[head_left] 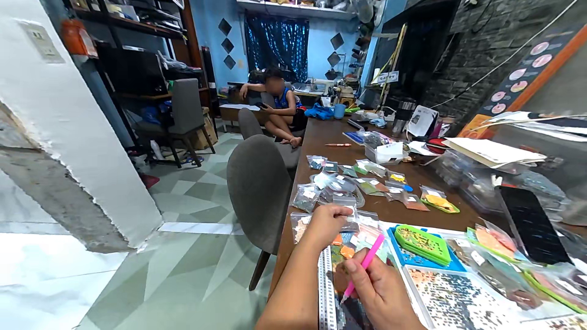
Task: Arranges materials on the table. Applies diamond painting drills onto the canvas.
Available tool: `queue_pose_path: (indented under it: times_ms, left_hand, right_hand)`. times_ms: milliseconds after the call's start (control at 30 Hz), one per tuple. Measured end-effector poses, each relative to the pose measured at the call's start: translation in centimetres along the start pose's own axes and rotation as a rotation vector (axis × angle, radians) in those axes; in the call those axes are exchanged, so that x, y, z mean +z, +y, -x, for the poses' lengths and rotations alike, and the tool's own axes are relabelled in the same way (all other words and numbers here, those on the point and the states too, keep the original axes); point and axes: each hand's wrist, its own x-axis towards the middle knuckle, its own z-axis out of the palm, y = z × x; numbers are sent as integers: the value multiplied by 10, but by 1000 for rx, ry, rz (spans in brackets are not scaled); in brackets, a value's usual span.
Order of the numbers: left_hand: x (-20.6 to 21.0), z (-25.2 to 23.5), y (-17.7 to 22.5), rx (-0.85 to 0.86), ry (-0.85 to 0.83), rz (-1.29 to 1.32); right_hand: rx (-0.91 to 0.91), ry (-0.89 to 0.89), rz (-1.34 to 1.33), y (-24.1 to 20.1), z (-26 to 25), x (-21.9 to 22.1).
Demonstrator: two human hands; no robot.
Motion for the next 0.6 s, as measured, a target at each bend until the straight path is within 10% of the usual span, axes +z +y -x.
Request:
queue_pose_path:
  times_ms: [600]
  left_hand:
    - [0, 0, 1, -1, 7, 23]
  right_hand:
    - [-7, -29, 17, 1, 1, 1]
